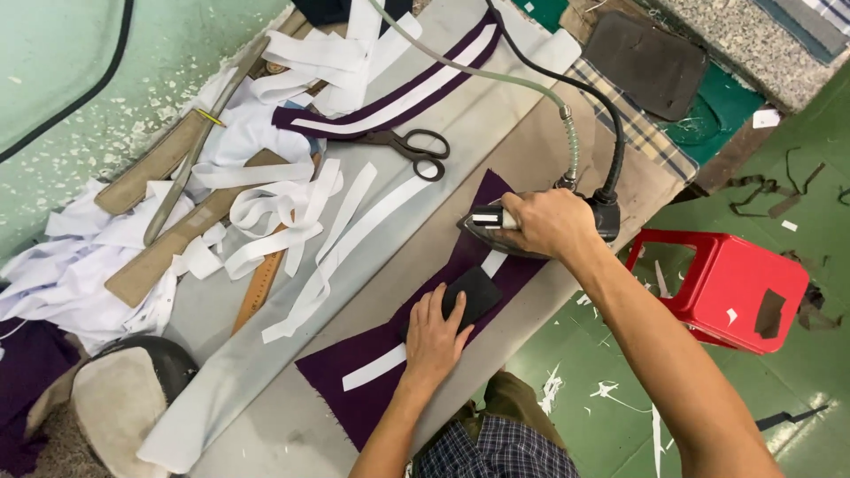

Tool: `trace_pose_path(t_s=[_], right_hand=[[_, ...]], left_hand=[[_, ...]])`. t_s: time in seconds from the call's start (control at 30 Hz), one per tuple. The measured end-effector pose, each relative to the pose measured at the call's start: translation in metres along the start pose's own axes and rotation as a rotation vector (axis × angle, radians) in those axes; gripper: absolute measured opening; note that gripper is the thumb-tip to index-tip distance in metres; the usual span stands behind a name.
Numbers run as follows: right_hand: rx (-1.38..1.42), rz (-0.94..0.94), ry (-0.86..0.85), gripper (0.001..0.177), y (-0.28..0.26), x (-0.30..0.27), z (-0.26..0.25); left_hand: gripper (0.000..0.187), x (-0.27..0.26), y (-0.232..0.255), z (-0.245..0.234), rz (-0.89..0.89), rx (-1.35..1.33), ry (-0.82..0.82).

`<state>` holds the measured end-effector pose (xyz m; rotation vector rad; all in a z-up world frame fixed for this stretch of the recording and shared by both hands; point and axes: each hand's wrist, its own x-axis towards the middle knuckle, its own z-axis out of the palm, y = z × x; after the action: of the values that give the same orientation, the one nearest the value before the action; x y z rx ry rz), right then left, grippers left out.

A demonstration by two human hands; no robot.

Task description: The person cuts a purple fabric piece along a white paper template using shears, then irons the cut fabric on a workbench. They repeat the process with a second purple fabric piece, aligning a template and ironing it flat.

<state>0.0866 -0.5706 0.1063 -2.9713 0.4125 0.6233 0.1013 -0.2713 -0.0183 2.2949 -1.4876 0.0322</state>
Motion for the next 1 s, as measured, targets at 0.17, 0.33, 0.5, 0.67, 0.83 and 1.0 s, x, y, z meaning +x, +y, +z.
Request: trace_pose_path(t_s=[0.17,0.33,0.5,0.67,0.83,1.0], right_hand=[[0.029,0.011,-0.011,0.043,0.002,0.007,0.022],[0.04,0.045,-0.056,0.047,-0.001,0.006,0.005],[0.044,0.004,-0.107,0.044,0.001,0.006,0.0],[0.1,-0.174,-0.094,0.054,0.011,0.007,0.001],[0.1,-0.224,-0.309,0.047,0.013,0.013,-0.003],[0.003,-0.52,-0.104,0.04,0.041,0.031,0.025]], left_hand=[[0.069,-0.069,-0.029,-0.052,-0.027,0.012,-0.122],[0.063,-0.116,-0.054,-0.064,-0.159,-0.066,-0.104],[0.067,-0.118,-0.051,-0.059,-0.192,-0.02,-0.017],[0.068,-0.106,-0.041,-0.054,-0.243,-0.141,-0.034],[0.07,-0.068,-0.01,-0.041,-0.311,-0.105,-0.032],[0.073,-0.013,0.026,-0.022,-0.392,-0.056,-0.196]])
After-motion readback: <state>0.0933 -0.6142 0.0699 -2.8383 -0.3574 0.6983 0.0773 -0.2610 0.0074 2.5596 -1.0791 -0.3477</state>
